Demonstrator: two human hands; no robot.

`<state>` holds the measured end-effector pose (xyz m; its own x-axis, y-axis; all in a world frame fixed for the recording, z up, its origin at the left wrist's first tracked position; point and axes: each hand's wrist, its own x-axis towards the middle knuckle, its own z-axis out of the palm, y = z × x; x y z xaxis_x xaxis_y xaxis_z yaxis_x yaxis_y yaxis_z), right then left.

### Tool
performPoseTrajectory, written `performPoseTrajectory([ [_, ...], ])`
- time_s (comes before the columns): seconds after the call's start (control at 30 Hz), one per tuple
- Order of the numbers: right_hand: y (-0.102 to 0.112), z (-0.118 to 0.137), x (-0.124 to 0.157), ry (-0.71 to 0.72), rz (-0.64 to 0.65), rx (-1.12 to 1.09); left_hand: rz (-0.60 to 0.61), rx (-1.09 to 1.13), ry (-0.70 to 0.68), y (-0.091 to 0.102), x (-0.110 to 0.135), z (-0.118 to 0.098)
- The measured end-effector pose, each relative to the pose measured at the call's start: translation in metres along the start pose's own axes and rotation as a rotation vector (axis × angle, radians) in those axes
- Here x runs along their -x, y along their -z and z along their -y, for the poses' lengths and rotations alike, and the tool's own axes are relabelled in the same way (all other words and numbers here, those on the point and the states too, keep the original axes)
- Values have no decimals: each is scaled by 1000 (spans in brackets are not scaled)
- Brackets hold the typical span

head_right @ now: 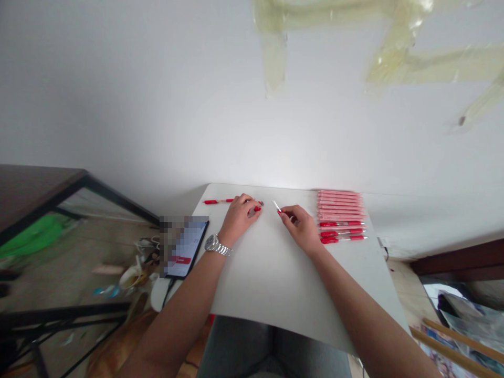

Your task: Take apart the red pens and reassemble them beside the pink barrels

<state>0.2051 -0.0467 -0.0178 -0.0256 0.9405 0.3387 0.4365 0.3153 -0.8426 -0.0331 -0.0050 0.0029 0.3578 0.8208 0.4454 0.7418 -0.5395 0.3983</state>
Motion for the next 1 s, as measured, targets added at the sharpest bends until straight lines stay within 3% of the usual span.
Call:
performPoseTrajectory([
  [0.5,0,-4,1,1,-1,1,19,91,-28,1,0,-9],
  [0.77,1,-1,0,13,11,3,-58,426,19,3,0,-25],
  [1.0,2,4,1,61,44,19,-215,944,279,-3,-2,-36],
])
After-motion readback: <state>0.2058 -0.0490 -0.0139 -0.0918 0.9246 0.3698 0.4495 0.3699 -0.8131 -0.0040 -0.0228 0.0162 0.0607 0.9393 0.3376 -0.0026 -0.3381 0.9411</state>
